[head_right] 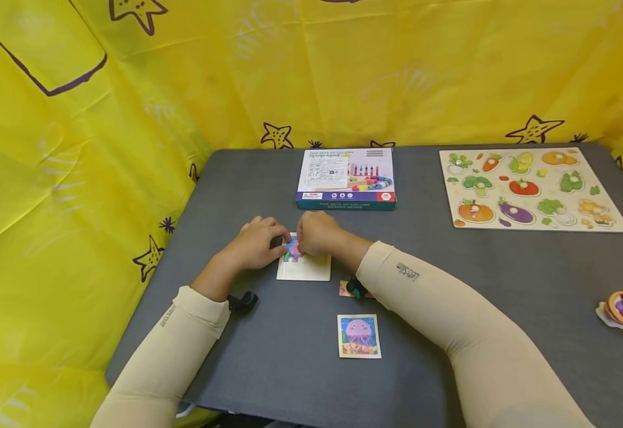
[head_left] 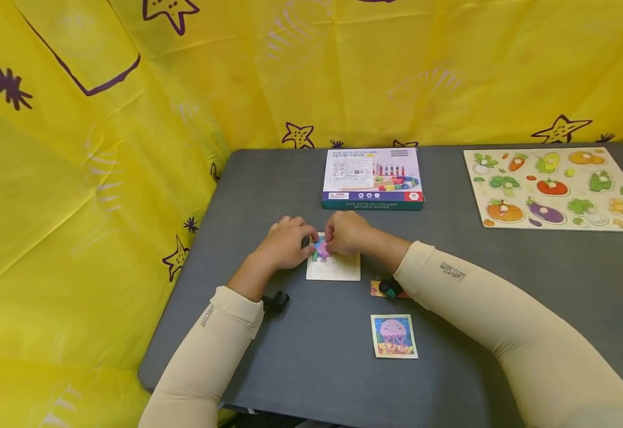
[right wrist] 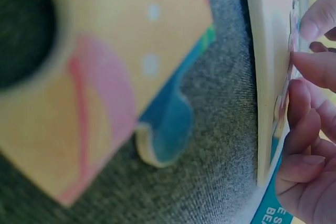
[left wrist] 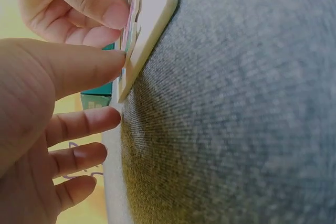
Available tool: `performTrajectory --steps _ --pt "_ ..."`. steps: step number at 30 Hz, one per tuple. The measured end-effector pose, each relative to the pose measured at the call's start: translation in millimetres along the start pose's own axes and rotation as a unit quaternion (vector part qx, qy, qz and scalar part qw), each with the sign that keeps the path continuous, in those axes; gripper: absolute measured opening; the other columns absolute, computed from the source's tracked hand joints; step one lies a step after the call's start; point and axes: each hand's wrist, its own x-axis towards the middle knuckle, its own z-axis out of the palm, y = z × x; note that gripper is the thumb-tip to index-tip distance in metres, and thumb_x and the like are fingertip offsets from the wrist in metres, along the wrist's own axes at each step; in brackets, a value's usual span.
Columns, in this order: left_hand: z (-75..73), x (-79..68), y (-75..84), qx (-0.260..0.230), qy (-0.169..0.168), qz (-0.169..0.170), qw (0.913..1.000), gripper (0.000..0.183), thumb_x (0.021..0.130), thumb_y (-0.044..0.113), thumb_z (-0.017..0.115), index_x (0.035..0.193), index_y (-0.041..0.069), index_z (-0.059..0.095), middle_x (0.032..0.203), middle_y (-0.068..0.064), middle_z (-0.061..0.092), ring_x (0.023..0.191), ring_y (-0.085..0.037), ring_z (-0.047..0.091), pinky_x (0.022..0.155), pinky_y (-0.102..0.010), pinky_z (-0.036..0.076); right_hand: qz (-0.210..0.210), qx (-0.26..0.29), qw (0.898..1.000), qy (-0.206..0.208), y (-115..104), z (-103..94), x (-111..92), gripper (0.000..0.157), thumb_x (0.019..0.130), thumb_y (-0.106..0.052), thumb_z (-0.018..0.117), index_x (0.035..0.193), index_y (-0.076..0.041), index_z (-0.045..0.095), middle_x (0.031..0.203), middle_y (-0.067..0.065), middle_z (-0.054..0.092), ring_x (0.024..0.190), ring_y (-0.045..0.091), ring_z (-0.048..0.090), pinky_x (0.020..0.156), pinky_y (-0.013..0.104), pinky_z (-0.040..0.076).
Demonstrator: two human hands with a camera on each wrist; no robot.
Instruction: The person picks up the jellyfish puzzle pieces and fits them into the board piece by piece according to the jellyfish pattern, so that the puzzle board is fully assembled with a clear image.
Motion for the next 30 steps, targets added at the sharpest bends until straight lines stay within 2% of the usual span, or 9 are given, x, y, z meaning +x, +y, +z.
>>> performTrajectory --steps 6,13,20,25,30 --pt "-1.5 -0.7 2.2 0.000 0.001 -0.002 1.0000 0.020 0.096 0.031 0.069 0.114 0.024 0.071 0.118 -0.005 0.061 0.111 -0.027 0.050 0.096 -0.046 0.042 0.006 0.005 1.000 0.000 0.0 -0.9 -0.7 0.016 0.087 -0.024 0.080 0.078 -0.014 0.071 0.082 0.003 0.066 0.077 0.021 0.060 0.061 0.027 0.045" --pt "-0.1 -1.1 5.6 -0.002 0.001 -0.019 0.9998 0.018 0.096 0.031 0.070 0.113 0.024 0.070 0.118 -0.005 0.061 0.111 -0.028 0.050 0.095 -0.045 0.042 0.006 0.001 1.000 0.005 -0.2 -1.1 -1.9 0.016 0.087 -0.025 0.080 0.079 -0.014 0.071 0.080 0.002 0.066 0.075 0.020 0.061 0.060 0.027 0.045" --pt "0.1 0.0 9.2 0.009 -0.002 -0.023 0.9997 0.019 0.097 0.030 0.070 0.114 0.024 0.070 0.118 -0.006 0.060 0.110 -0.027 0.049 0.095 -0.044 0.041 0.004 -0.010 1.000 0.009 0.7 -4.0 -5.9 0.015 0.088 -0.025 0.077 0.083 -0.013 0.070 0.083 0.003 0.066 0.076 0.021 0.060 0.060 0.028 0.045" --pt "-0.5 -1.1 13.5 0.027 0.001 -0.008 0.9996 0.021 0.097 0.030 0.068 0.117 0.023 0.070 0.120 -0.005 0.059 0.112 -0.027 0.049 0.096 -0.044 0.041 -0.014 -0.053 0.999 0.003 7.1 -21.8 -25.7 0.012 0.091 -0.026 0.074 0.096 -0.015 0.073 0.092 0.005 0.068 0.083 0.022 0.061 0.069 0.034 0.049" --pt "-1.1 -2.9 18.4 0.021 0.004 0.026 0.9994 0.030 0.099 0.032 0.065 0.128 0.026 0.068 0.122 -0.003 0.060 0.111 -0.025 0.049 0.094 -0.042 0.042 -0.012 -0.103 0.994 -0.047 24.2 -37.8 -53.8 0.026 0.092 -0.026 0.077 0.115 -0.015 0.072 0.106 0.006 0.069 0.096 0.025 0.061 0.087 0.044 0.051"
